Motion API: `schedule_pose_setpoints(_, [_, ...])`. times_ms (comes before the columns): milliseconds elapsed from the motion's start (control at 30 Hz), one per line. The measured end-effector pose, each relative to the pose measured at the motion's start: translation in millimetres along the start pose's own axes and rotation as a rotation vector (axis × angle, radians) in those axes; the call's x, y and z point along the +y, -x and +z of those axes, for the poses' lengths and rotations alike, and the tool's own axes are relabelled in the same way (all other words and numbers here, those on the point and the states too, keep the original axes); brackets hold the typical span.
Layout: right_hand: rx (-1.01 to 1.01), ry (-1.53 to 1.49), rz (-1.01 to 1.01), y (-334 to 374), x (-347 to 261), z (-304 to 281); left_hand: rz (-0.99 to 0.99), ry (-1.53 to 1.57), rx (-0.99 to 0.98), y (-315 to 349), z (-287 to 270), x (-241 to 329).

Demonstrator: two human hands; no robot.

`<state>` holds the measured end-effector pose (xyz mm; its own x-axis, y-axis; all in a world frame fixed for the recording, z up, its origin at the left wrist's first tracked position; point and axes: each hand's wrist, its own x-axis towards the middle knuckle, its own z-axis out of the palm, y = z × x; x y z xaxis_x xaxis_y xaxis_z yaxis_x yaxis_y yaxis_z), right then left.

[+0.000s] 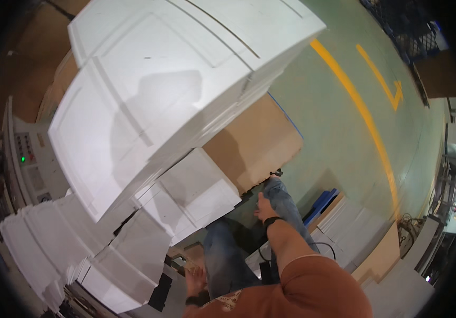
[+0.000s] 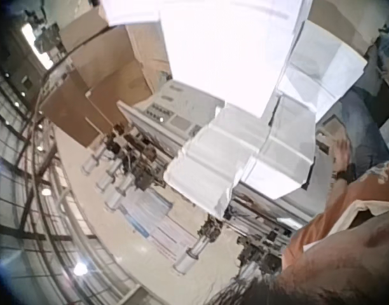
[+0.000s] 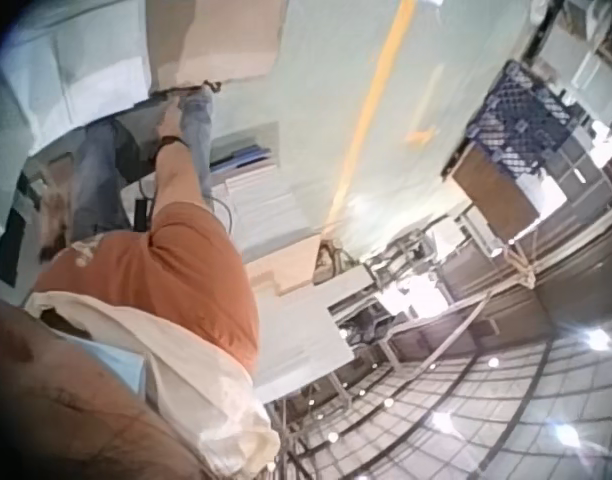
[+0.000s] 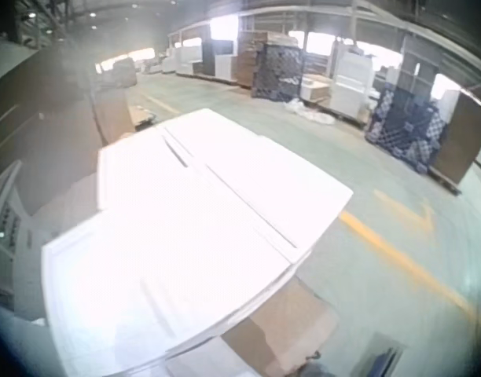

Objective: The recorder processes white furniture panels using a dual-press woodworking machine.

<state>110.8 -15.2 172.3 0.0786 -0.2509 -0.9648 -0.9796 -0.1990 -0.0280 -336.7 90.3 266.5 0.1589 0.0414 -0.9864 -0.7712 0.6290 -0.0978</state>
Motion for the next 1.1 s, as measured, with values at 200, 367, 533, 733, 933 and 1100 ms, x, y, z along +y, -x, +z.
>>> schedule_pose_setpoints(200, [-0.321, -0.118, 0.126, -57.7, 14.3, 51.4, 0.457, -0.745, 0.13, -127.6, 156.3, -69.6])
schedule_pose_setpoints(367, [-0.562, -0.173, 0.034, -71.6, -22.2, 63.2, 0.896, -1.35, 0.288, -137.9, 171.9, -150.1])
schedule_pose_setpoints(533, [-0.364, 0.57, -0.387, -68.1, -30.0, 90.6, 0.864, -1.274, 0.225, -138.3, 149.0, -129.2])
schedule_pose_setpoints(733, [-0.612, 0.742, -0.404, -78.5, -46.2, 104.2, 0.477, -0.721, 0.25, -139.0, 136.6, -117.2])
schedule_pose_setpoints(933, [-0.593, 0.606, -0.47, -80.8, -6.9, 105.4, 0.441, -0.639, 0.052, -135.7, 142.7, -130.0])
schedule_pose_setpoints(1100, [-0.608, 0.49, -0.458, -126.0, 38.6, 79.6, 0.434, -0.722, 0.033, -128.0, 138.6, -148.5])
